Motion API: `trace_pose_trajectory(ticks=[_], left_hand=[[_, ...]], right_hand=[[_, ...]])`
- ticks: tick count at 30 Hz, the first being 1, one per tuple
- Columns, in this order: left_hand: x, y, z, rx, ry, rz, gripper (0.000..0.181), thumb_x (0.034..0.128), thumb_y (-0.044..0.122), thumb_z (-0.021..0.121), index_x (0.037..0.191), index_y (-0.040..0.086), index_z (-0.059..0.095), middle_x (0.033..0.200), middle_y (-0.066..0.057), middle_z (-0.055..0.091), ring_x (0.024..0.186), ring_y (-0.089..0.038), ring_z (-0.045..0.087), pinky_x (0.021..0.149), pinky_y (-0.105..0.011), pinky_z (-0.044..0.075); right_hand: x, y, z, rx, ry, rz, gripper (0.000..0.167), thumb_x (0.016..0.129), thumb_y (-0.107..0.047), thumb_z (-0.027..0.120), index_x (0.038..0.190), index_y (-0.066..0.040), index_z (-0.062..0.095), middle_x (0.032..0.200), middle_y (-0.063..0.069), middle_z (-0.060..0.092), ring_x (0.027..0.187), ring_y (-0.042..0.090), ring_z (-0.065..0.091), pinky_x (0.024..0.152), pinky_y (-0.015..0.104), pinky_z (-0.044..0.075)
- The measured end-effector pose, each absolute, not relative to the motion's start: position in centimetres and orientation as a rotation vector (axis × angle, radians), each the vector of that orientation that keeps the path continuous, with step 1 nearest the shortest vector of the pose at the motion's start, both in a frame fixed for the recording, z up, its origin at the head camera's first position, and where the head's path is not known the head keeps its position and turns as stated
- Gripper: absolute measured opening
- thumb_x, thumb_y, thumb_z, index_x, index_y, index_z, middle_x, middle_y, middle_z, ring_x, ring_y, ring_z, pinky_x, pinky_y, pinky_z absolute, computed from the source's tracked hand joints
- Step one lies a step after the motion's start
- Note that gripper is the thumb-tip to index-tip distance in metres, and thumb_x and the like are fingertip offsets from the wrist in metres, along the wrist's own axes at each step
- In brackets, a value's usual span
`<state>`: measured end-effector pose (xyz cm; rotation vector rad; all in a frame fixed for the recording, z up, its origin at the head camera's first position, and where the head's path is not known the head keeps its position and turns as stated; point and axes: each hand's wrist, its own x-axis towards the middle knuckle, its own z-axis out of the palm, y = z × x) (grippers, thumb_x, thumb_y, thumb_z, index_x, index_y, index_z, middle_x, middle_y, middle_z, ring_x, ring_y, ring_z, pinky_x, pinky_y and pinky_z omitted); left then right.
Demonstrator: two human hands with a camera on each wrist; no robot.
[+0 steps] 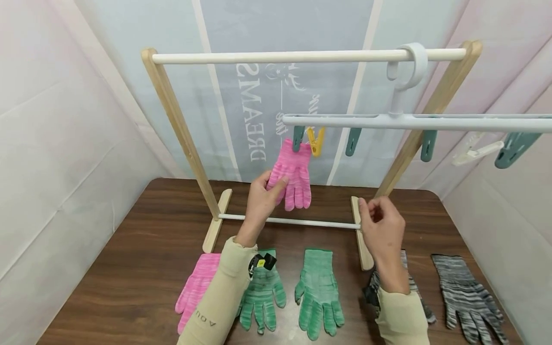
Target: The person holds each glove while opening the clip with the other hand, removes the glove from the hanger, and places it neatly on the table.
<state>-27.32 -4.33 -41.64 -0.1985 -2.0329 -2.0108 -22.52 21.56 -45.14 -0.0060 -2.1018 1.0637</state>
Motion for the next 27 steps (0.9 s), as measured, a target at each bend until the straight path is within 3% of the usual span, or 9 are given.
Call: trace_pose_trajectory(ticks=[5, 9, 16, 20, 27], left_hand=[[-27.3, -4.5, -41.7, -0.177, -2.013, -2.002, 0.02, 0.0942, 0.016, 0.074, 0.099, -0.004, 0.072, 0.072, 0.006, 0.058, 0.067, -0.004, 0.055, 0.061, -0.02, 0.047], [-27.3, -4.7, -41.8, -0.162, -2.011, -1.998, 0.019, 0.0941, 0.015, 0.074, 0.1, -0.003, 0.073, 0.073, 0.005, 0.059, 0.068, -0.005, 0.056, 0.061, -0.02, 0.048], [-27.4, -4.7, -42.1, -0.147, -2.019, -2.004, 0.018, 0.0949, 0.013, 0.073, 0.101, -0.004, 0.073, 0.072, 0.005, 0.06, 0.065, -0.005, 0.056, 0.059, -0.02, 0.047], [-27.5, -4.6, -42.2, -0.133, -2.032, -1.994, 0.017, 0.095, 0.012, 0.072, 0.1, -0.004, 0.073, 0.071, 0.005, 0.06, 0.065, -0.004, 0.055, 0.058, -0.019, 0.046], [-27.6, -4.3, -42.3, -0.095, -2.082, -1.95, 0.017, 0.0947, 0.014, 0.072, 0.098, -0.003, 0.073, 0.077, 0.0, 0.064, 0.068, -0.006, 0.056, 0.059, -0.02, 0.046]], right_hand=[[-22.5, 19.7, -45.3, 0.101, -2.189, 1.135, 0.017, 0.097, -0.012, 0.073, 0.085, -0.002, 0.065, 0.072, -0.009, 0.058, 0.065, -0.004, 0.049, 0.063, 0.01, 0.039], [-22.5, 18.4, -45.1, 0.105, -2.242, 1.193, 0.013, 0.098, -0.015, 0.072, 0.095, -0.004, 0.068, 0.085, -0.012, 0.061, 0.075, -0.004, 0.055, 0.071, 0.009, 0.043], [-22.9, 16.3, -43.4, 0.093, -2.261, 1.341, 0.024, 0.102, -0.026, 0.068, 0.114, -0.006, 0.068, 0.098, -0.015, 0.061, 0.087, 0.002, 0.058, 0.08, 0.016, 0.044], [-23.4, 15.3, -41.7, 0.118, -2.271, 1.378, 0.03, 0.103, -0.031, 0.067, 0.125, -0.01, 0.065, 0.109, -0.008, 0.063, 0.092, 0.003, 0.058, 0.078, 0.02, 0.044], [-25.5, 13.3, -39.3, 0.283, -2.199, 1.449, 0.045, 0.102, -0.026, 0.067, 0.141, -0.005, 0.056, 0.129, 0.012, 0.064, 0.114, 0.012, 0.058, 0.089, 0.015, 0.048]])
